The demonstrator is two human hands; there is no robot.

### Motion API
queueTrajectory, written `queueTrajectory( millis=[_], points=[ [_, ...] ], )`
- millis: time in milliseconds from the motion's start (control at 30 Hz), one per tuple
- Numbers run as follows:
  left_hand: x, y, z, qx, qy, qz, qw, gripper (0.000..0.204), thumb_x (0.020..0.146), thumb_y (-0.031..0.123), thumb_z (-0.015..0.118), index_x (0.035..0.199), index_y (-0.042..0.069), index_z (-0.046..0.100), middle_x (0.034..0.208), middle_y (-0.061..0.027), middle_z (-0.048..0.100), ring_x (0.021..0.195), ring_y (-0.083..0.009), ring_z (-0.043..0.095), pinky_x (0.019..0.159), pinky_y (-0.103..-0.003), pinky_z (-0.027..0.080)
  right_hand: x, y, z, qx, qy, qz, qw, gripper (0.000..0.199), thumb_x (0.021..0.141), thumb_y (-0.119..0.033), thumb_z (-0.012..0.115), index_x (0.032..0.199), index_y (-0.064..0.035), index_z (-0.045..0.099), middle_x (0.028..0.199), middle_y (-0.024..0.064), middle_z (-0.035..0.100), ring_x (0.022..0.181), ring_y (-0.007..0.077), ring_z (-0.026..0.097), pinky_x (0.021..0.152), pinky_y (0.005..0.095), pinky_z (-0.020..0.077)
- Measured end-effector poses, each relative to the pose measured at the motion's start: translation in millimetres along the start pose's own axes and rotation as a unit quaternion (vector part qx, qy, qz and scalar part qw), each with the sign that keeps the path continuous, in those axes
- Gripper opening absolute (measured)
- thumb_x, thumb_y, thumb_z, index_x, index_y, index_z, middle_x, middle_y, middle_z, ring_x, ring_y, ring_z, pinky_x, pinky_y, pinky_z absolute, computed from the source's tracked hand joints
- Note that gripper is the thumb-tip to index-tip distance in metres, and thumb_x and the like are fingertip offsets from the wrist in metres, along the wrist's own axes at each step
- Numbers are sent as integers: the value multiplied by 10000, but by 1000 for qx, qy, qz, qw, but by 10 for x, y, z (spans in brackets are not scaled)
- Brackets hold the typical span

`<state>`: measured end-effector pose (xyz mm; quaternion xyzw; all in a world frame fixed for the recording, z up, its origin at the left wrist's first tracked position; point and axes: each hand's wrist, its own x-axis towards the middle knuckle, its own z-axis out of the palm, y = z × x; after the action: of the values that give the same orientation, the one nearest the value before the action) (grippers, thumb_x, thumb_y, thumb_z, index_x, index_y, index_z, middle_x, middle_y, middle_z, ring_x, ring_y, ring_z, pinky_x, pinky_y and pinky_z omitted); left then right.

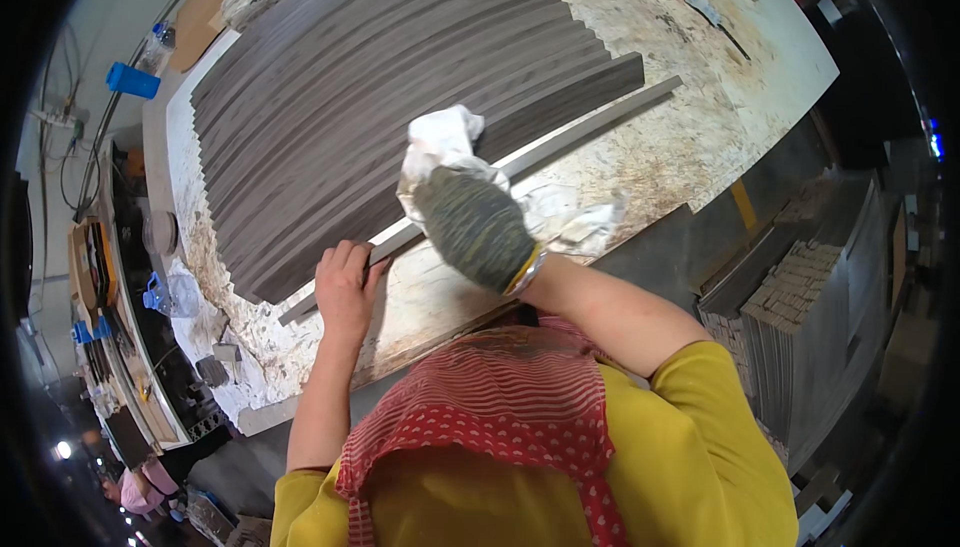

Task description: The person cleans individual wood slats and a larger slatted panel using a white cloth. They apply a liquid from a bottle onto the cloth and then wipe the sides and surfaces of the slats one by one.

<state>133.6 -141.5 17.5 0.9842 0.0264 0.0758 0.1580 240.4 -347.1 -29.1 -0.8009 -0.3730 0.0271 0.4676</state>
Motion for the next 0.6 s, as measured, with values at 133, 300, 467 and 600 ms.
queueTrajectory(
  millis=[133, 300, 467, 600],
  points=[
    [-88, -44, 18, 2, 34, 8, 999, 206, 732, 174, 723, 895, 104, 619, 881, -34, 560, 825, -250, 533, 686, -374, 406, 36, 38, -522, -300, 23, -154, 941, 382, 881, -114, 575, 1244, -35, 486, 1122, 112, 577, 1033, 220, 578, 923, 434, 487],
    [-76, -61, 28, 19, 18, 23, 999, 208, 745, 176, 719, 902, 97, 607, 884, -41, 563, 825, -256, 536, 685, -368, 419, 73, -356, -49, -391, -123, 0, 912, 337, 866, -131, 599, 1185, -41, 538, 1071, 116, 600, 980, 220, 598, 883, 413, 492],
    [-94, -88, 16, 1, 26, 33, 999, 204, 745, 179, 719, 892, 97, 604, 869, -41, 558, 821, -254, 535, 680, -369, 421, -11, 127, -363, -128, -38, 87, 987, 316, 899, -155, 567, 1193, -52, 518, 1077, 79, 619, 990, 149, 599, 775, 274, 540],
    [-48, -71, 7, 0, 20, 34, 999, 201, 745, 178, 719, 885, 95, 602, 858, -41, 554, 817, -254, 537, 681, -370, 423, 62, -217, -151, -316, 33, -96, 943, 243, 861, -189, 585, 1061, -53, 603, 1014, 155, 647, 960, 275, 634, 852, 413, 510]
  ],
)
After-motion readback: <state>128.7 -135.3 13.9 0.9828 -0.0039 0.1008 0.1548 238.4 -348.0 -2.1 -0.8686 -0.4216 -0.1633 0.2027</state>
